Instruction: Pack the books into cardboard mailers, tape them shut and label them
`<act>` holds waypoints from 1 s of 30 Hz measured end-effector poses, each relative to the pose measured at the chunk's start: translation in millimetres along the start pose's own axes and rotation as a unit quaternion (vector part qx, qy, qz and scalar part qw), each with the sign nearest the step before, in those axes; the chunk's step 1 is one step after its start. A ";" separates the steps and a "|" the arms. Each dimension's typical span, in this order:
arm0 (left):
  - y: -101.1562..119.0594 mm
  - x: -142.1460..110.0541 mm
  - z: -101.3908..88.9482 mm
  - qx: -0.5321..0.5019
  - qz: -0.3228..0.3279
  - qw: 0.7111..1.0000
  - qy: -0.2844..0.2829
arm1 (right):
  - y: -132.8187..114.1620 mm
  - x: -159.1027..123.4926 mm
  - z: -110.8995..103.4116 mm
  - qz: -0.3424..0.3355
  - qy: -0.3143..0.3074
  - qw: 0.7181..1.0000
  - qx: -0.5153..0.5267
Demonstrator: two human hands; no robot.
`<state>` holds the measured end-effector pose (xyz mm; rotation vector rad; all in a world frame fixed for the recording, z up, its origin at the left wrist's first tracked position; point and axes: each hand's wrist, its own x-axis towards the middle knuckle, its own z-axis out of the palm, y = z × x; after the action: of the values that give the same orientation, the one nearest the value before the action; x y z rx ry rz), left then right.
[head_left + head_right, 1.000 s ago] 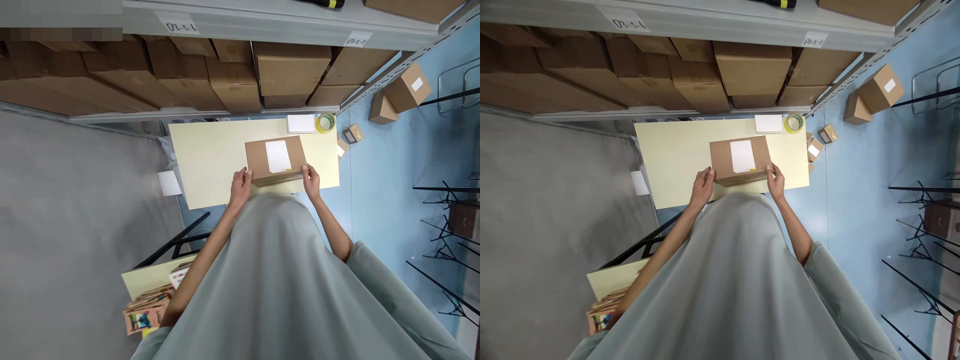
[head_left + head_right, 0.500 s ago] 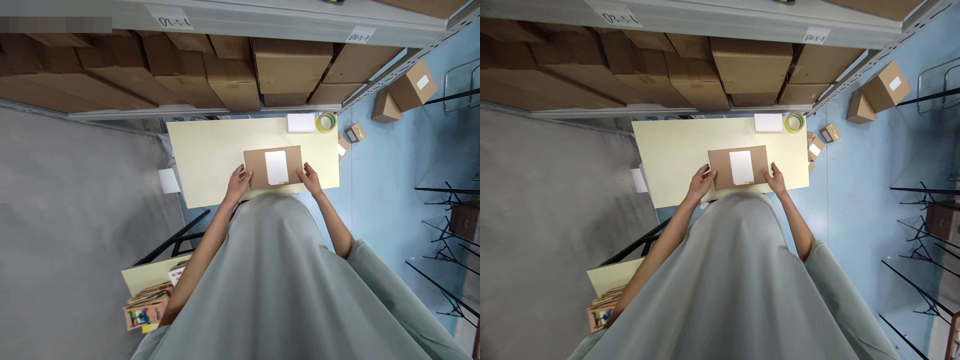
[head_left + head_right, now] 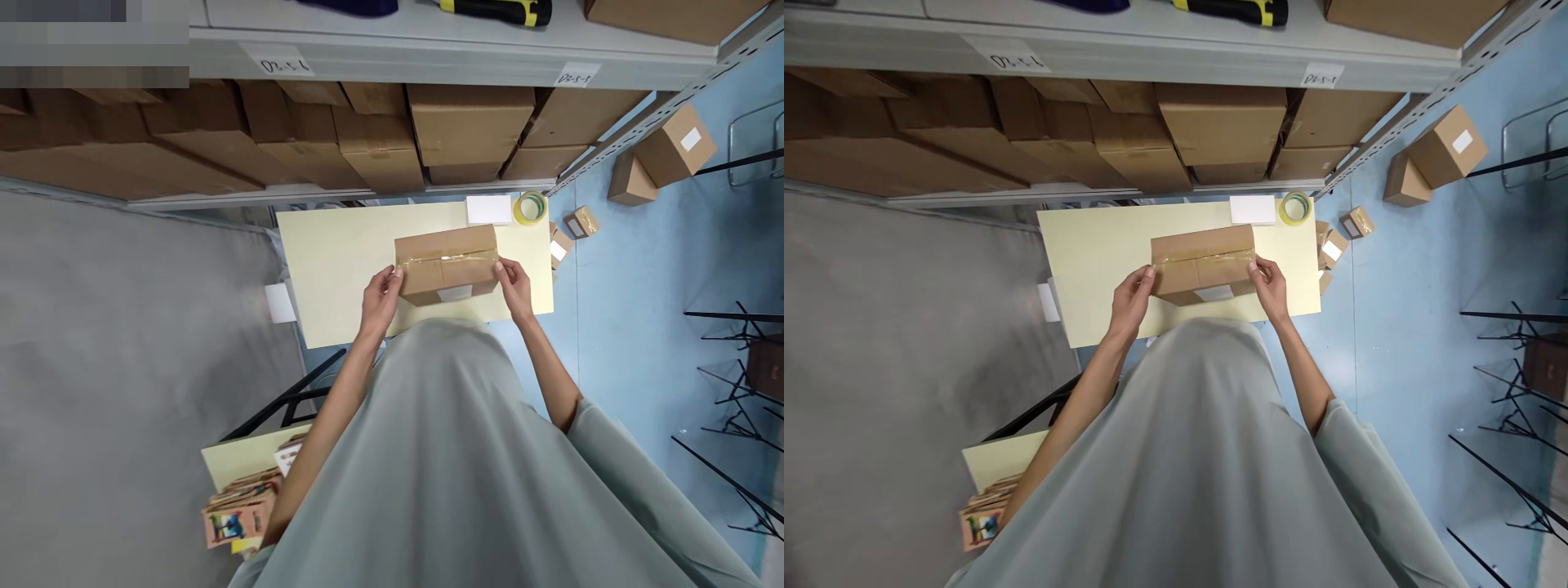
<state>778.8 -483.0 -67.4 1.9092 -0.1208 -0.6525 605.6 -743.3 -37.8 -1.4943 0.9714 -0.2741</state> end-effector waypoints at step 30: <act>28.4 -35.7 37.1 0.258 0.238 0.904 -0.244 | 5.8 -21.8 28.2 -0.199 -0.207 0.867 -0.408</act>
<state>736.3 -512.4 -39.4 2.0484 -1.1443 -0.7930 609.0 -707.5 -40.7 -2.4131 0.4099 0.2094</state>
